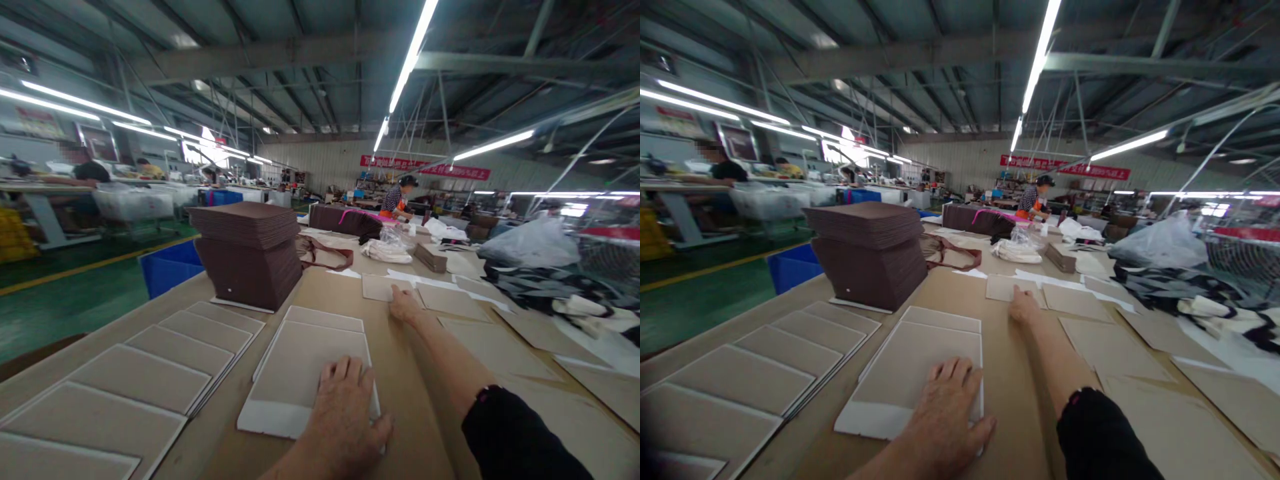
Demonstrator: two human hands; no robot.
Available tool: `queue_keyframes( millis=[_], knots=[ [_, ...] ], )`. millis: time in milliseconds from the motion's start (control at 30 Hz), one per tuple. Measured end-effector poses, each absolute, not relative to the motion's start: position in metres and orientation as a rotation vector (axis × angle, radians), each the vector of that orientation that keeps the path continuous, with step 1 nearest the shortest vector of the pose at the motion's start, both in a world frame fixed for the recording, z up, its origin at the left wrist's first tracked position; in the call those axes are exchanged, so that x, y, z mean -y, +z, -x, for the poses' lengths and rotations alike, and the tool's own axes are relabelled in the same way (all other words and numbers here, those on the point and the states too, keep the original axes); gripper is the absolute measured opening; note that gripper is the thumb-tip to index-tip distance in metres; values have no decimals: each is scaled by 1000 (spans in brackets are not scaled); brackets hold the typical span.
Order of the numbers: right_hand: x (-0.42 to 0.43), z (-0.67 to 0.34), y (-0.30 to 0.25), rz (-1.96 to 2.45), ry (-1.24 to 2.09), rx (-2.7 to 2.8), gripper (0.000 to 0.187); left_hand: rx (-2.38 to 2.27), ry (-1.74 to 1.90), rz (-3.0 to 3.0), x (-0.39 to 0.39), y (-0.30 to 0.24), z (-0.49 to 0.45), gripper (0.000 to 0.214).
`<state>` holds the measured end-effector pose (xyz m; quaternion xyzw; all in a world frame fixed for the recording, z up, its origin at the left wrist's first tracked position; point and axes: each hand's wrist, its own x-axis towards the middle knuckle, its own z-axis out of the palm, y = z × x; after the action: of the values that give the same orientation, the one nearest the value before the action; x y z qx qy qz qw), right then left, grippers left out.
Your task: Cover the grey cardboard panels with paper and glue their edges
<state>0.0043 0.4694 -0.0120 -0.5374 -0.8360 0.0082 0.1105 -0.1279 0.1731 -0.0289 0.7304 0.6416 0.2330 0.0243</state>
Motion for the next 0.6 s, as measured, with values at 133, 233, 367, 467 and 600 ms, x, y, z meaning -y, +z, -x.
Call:
queue_keyframes(
  millis=[133, 233, 367, 467, 600],
  knots=[
    [-476, -5, -26, 1631, -16, 2440, 38, -1964, 722, -2243, -174, -28, 128, 47],
    [-463, -10, -30, 1602, -28, 2466, 39, -1980, 728, -2245, -173, -28, 128, 48],
    [-428, -21, -34, 1543, 1, 2504, 40, -1968, 744, -2258, -172, -27, 127, 48],
    [-411, -37, -29, 1524, 67, 2500, 41, -1961, 749, -2264, -173, -25, 128, 49],
    [-425, -71, -5, 1650, 137, 2338, 37, -1939, 756, -2251, -172, -24, 127, 48]
  ],
)
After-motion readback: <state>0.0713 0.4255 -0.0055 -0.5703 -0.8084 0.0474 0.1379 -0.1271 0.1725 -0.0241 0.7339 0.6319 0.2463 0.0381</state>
